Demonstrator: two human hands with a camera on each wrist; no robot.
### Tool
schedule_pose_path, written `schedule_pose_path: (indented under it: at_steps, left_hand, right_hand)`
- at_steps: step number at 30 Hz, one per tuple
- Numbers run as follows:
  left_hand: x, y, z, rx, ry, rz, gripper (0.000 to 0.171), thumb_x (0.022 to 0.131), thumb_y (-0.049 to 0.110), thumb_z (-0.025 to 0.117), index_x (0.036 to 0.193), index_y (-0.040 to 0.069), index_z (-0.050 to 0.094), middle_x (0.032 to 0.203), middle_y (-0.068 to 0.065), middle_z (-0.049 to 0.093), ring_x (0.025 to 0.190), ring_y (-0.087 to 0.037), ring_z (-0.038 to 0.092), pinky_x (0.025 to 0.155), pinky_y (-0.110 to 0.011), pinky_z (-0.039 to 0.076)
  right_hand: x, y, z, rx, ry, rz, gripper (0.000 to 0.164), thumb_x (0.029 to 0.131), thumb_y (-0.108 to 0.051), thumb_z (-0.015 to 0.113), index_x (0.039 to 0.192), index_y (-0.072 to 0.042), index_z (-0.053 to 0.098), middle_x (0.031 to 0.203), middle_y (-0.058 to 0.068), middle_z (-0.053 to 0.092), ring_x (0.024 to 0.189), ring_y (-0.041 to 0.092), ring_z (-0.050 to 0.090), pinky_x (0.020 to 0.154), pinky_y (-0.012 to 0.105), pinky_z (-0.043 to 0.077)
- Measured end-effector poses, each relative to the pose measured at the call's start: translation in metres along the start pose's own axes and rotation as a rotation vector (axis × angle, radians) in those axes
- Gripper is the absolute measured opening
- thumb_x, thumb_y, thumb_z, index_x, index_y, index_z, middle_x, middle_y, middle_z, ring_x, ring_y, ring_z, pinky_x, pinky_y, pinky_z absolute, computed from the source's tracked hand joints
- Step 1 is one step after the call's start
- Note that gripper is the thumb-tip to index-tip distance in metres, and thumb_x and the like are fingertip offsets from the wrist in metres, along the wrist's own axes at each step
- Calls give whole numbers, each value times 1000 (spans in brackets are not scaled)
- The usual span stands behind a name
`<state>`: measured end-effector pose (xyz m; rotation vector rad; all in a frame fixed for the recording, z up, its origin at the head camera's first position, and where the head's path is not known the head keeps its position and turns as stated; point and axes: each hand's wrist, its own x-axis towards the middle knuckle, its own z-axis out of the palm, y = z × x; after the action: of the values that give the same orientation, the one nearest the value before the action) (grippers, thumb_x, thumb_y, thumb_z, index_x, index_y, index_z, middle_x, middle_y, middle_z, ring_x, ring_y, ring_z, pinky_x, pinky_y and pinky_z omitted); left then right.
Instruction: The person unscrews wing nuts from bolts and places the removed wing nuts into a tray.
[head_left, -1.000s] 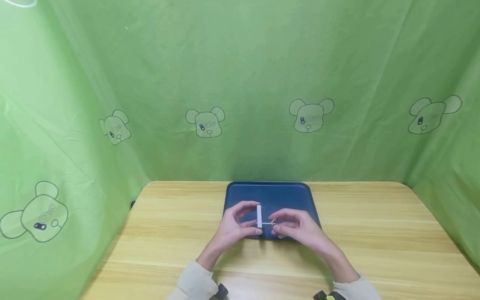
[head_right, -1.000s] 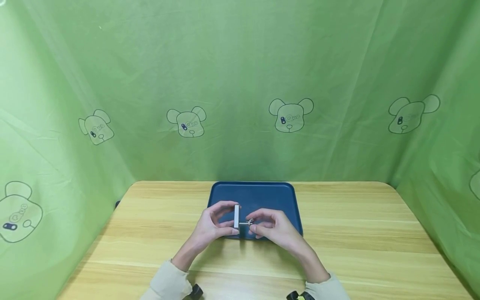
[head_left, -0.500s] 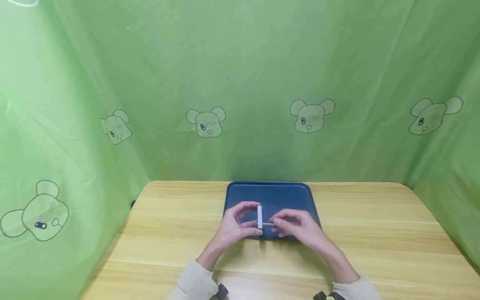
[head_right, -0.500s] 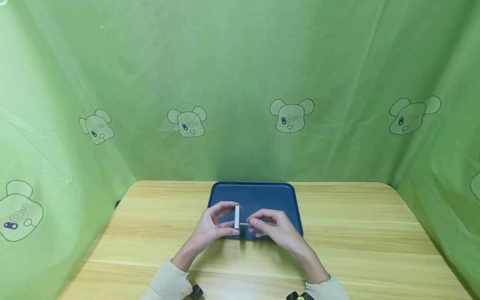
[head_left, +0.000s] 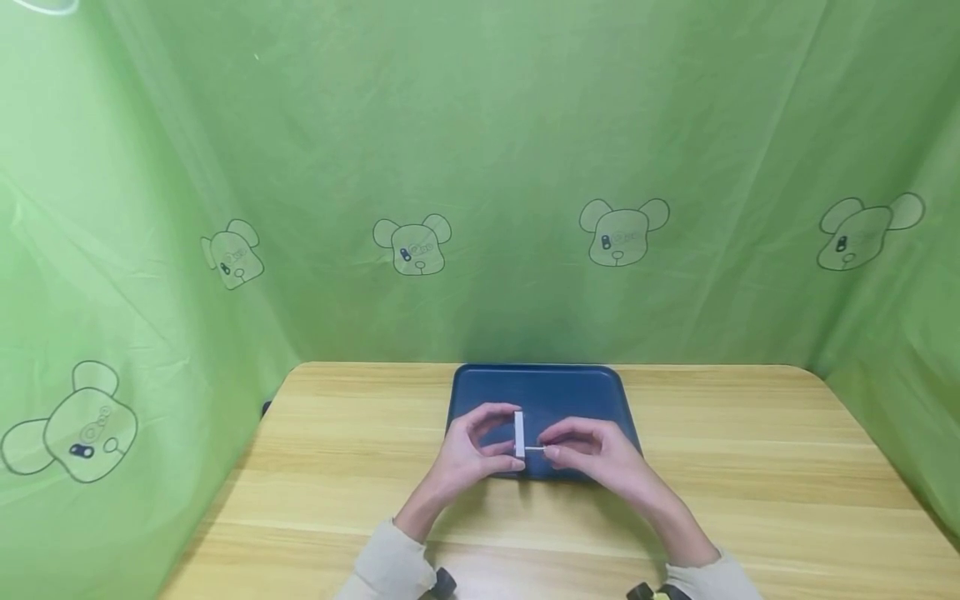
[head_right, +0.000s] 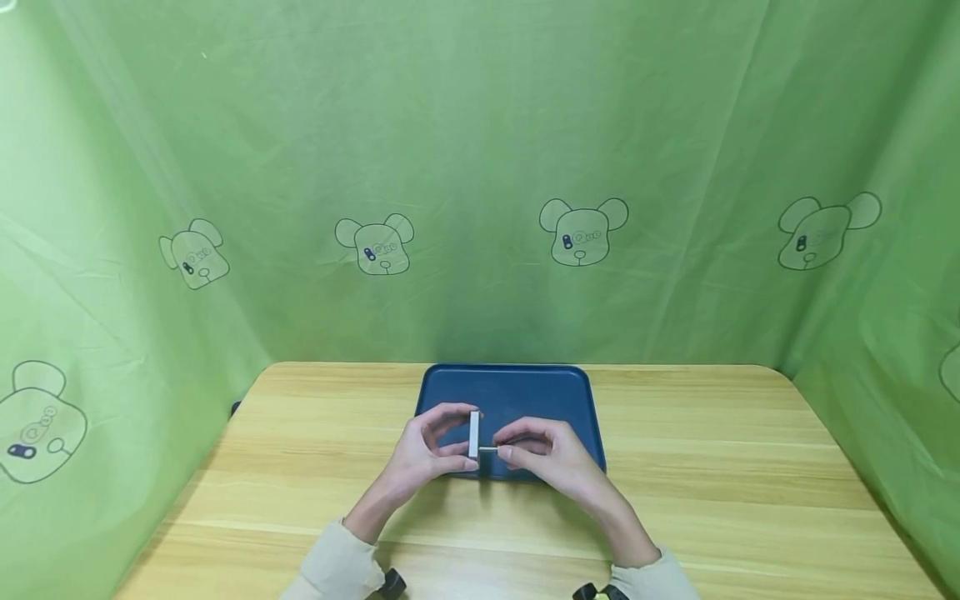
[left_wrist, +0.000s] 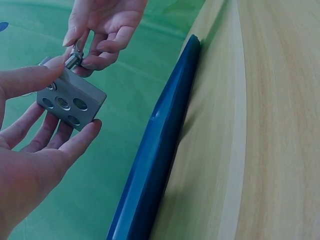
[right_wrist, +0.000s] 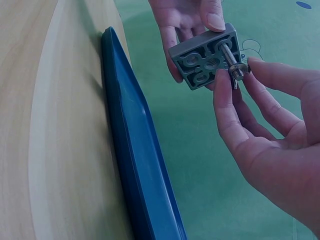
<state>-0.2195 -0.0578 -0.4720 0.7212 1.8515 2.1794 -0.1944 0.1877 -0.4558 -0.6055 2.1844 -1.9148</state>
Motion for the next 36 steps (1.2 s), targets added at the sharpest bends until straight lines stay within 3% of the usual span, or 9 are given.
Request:
schedule_pose_path:
  at_steps: [6,11,18,25,36]
  left_hand:
    - [1,0,-1,-7,-10,18,67,74,-18,79,136,-3,58,142,-28,53,134,-38,52,105,-44,56]
    - [2,-1,-1,-21,-10,20,67,74,-19,78,136,-3,58,140,-23,55,135,-45,48,105,-45,56]
    - [1,0,-2,-16,-5,26,67,74,-19,78,136,-4,57,138,-16,58,133,-37,53,105,-46,56]
    - [1,-1,-2,-7,-4,32,66,75,-19,78,136,-6,57,139,-20,57,133,-36,53,105,-47,56]
    - [1,-2,-1,10,-4,16,68,74,-17,79,137,-3,58,140,-15,58,132,-29,55,105,-45,56]
  right_hand:
    - [0,-2,1,-3,12,23,33,95,-11,74,123,5,67,125,30,65,113,38,68,93,32,62]
    - [1,-4,3,-5,4,15,38,93,-8,75,125,8,64,124,29,65,107,29,71,91,31,63]
    - [0,-4,3,11,-11,16,36,94,-5,72,126,9,62,122,35,63,105,34,71,88,34,65]
    - [1,-1,2,27,-23,23,34,95,-3,69,125,11,62,118,38,63,96,25,74,82,37,66]
    - [2,2,2,-11,8,9,25,103,-16,63,115,5,69,108,24,71,93,34,74,78,44,67]
